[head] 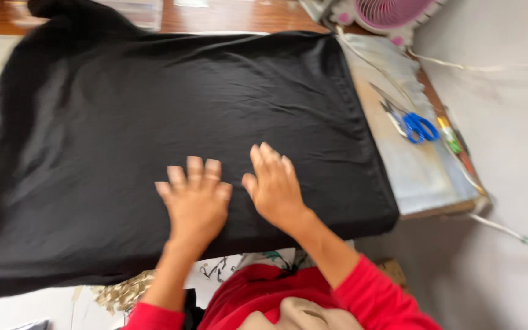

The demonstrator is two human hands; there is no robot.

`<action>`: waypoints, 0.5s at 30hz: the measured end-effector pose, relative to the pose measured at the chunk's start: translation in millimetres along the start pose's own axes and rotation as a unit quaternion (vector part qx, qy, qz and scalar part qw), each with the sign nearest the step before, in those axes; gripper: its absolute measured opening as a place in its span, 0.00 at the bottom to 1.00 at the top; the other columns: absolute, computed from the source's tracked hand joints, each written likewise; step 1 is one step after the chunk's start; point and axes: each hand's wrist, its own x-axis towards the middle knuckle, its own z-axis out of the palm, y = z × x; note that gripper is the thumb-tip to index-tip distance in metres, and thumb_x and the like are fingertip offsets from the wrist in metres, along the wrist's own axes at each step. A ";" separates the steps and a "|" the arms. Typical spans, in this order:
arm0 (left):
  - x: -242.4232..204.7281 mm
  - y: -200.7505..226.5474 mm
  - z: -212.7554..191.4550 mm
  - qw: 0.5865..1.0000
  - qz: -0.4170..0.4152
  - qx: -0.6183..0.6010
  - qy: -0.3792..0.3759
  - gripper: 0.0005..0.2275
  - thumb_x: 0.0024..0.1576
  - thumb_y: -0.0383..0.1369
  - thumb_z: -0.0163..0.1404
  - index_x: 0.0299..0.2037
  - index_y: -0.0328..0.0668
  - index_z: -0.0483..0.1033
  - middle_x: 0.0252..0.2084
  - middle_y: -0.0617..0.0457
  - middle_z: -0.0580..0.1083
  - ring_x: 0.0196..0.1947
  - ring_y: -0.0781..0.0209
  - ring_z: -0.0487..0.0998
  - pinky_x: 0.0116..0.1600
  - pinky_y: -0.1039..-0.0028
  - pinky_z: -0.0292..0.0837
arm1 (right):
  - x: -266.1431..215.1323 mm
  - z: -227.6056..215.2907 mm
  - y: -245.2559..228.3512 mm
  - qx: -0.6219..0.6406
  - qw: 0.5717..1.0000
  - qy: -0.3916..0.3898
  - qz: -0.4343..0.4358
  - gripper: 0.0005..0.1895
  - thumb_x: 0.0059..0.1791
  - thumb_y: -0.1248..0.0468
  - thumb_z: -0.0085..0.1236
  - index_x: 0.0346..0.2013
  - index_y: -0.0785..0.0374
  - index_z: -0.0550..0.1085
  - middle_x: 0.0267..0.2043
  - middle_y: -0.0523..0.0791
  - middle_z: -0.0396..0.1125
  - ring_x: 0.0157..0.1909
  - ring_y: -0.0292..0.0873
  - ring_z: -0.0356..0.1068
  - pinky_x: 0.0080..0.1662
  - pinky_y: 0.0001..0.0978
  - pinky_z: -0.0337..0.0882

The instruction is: The person spreads a black shirt on a work surface, aligns the sleeves and body, and performs a series of folds to create a neat rectangle. The person then picks up a clear plastic bag, inserts the folded shirt into it, and seals the package.

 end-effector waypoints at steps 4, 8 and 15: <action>-11.6 -46.8 1.7 0.907 -0.119 -0.223 -0.338 0.29 0.64 0.58 0.31 0.75 0.66 0.56 0.78 0.49 0.53 0.76 0.27 0.44 0.70 0.30 0.35 | -53.7 0.2 58.7 -0.212 0.973 -0.004 -0.093 0.29 0.49 0.45 0.55 0.60 0.57 0.74 0.57 0.49 0.70 0.57 0.53 0.70 0.52 0.48 0.67; -61.3 -179.4 51.3 0.900 -0.321 -0.078 -0.284 0.31 0.64 0.63 0.28 0.75 0.68 0.60 0.79 0.47 0.56 0.75 0.26 0.48 0.70 0.36 0.42 | -126.6 -40.5 194.8 -0.257 0.938 -0.135 0.191 0.39 0.57 0.37 0.42 0.71 0.63 0.71 0.71 0.56 0.68 0.72 0.57 0.65 0.67 0.55 0.63; -64.7 -285.8 124.1 0.840 -0.444 -0.126 -0.284 0.30 0.65 0.64 0.27 0.76 0.73 0.52 0.79 0.43 0.51 0.78 0.30 0.40 0.72 0.33 0.33 | -169.2 -15.8 260.1 -0.193 0.947 -0.078 0.243 0.45 0.59 0.27 0.23 0.82 0.49 0.51 0.81 0.52 0.48 0.80 0.58 0.46 0.69 0.71 0.43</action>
